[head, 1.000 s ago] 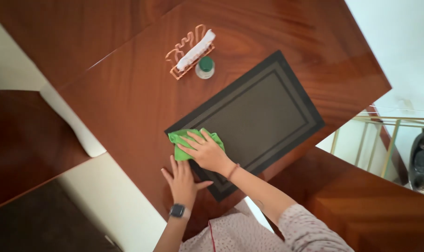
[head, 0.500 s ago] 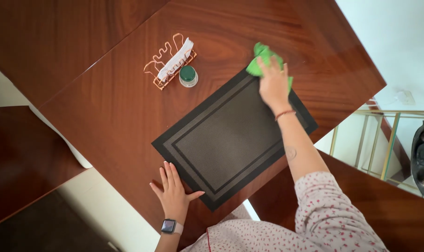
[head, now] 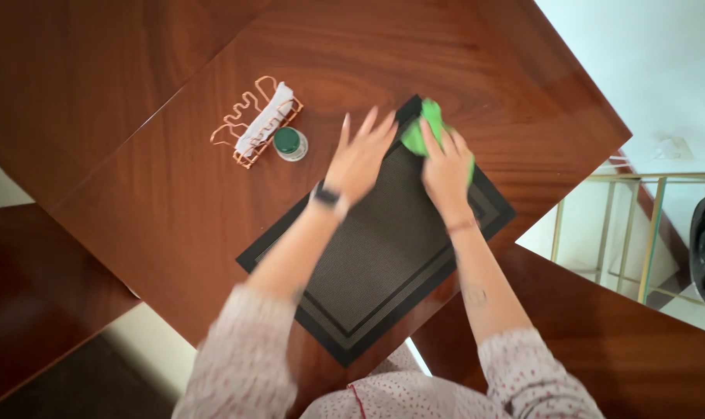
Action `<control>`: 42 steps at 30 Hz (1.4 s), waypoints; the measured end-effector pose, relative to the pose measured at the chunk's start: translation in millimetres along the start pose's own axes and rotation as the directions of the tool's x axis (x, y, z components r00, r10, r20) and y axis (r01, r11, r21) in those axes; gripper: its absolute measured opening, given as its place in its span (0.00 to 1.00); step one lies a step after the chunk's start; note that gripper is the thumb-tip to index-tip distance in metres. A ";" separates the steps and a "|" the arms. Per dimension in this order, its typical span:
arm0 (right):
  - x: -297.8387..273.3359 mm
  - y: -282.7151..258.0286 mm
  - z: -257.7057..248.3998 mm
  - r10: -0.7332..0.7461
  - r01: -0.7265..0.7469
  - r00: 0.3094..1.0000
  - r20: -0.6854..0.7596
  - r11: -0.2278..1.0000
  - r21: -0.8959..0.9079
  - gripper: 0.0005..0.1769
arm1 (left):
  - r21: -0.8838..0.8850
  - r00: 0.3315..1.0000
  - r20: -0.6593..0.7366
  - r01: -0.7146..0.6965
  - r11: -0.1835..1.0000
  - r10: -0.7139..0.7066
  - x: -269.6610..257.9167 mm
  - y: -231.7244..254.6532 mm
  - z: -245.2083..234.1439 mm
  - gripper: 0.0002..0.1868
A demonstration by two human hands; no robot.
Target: Clearing trash and wiping placemats on a dining table
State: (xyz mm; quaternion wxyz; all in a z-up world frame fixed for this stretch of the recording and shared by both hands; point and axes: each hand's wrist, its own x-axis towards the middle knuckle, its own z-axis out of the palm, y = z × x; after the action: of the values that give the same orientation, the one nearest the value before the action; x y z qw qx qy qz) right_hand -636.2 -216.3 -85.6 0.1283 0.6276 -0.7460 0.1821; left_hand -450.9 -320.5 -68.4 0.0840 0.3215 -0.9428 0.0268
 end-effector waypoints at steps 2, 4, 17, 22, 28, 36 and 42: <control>25.8 -0.1 15.1 -0.109 0.113 0.993 0.048 0.989 -0.091 0.40 | -0.026 0.994 0.050 -0.098 0.995 0.099 54.3 -6.7 41.2 0.46; 18.2 8.2 37.4 -0.027 0.031 0.995 0.095 0.999 -0.038 0.45 | -0.071 0.967 0.207 -0.135 0.988 0.147 78.6 -12.9 48.2 0.53; -8.4 36.5 -11.3 0.051 -0.082 0.959 0.279 0.992 0.099 0.33 | 0.064 0.933 0.268 -0.266 0.962 0.240 86.9 -18.9 51.5 0.59; 24.0 21.1 7.4 0.017 -0.059 0.975 0.221 0.981 0.186 0.28 | 0.020 0.960 0.199 -0.206 0.978 0.198 86.3 -20.2 51.1 0.64; -19.7 55.2 -11.7 0.031 -0.068 0.968 0.248 0.987 0.143 0.32 | -0.013 0.921 0.376 -0.103 0.995 0.101 97.2 -20.8 28.4 0.63; 16.5 27.5 7.6 -0.031 -0.004 0.981 0.192 0.984 0.181 0.23 | -0.026 0.937 0.345 -0.050 0.998 0.056 90.2 -15.2 33.3 0.63; -35.8 54.9 -16.2 0.048 -0.087 0.948 0.315 0.990 0.110 0.27 | 0.083 0.880 0.475 -0.037 0.996 -0.007 93.9 -12.3 13.8 0.62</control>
State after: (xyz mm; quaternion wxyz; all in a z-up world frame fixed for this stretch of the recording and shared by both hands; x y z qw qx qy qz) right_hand -684.4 -169.5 -92.1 -0.0359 0.6292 -0.7653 0.1307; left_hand -518.5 -388.2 -65.6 -0.1644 0.3146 -0.9348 -0.0100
